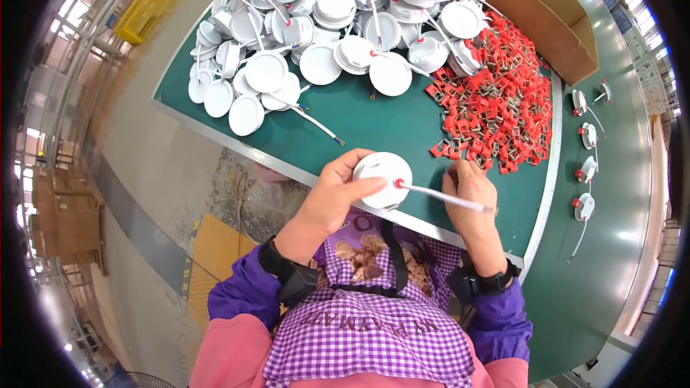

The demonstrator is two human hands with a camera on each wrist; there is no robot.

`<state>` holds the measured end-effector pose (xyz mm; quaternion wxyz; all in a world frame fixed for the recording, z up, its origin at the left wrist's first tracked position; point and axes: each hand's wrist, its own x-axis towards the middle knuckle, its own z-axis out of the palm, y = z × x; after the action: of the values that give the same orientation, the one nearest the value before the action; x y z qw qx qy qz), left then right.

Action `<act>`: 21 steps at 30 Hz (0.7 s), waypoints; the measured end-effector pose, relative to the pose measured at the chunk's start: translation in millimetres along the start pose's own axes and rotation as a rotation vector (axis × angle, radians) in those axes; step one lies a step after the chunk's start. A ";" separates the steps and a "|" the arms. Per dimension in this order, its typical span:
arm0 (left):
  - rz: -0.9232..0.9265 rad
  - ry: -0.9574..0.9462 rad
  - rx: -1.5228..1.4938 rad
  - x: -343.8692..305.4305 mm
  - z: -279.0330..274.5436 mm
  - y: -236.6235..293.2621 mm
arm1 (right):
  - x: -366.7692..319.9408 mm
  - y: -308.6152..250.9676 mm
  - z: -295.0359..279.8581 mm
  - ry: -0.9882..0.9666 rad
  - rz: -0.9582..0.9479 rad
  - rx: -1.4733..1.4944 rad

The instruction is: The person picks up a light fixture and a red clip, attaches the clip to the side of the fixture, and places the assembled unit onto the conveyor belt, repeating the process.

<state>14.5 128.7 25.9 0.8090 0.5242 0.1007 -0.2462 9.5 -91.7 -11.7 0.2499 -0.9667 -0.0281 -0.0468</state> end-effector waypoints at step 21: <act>0.055 -0.171 0.441 16.9 36.5 -25.4 | -20.8 -16.1 -39.3 0.035 0.121 0.596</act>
<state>12.7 82.6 14.2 0.6868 0.6681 -0.0387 -0.2835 -15.5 -97.4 28.1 0.5255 -0.8497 0.0214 -0.0381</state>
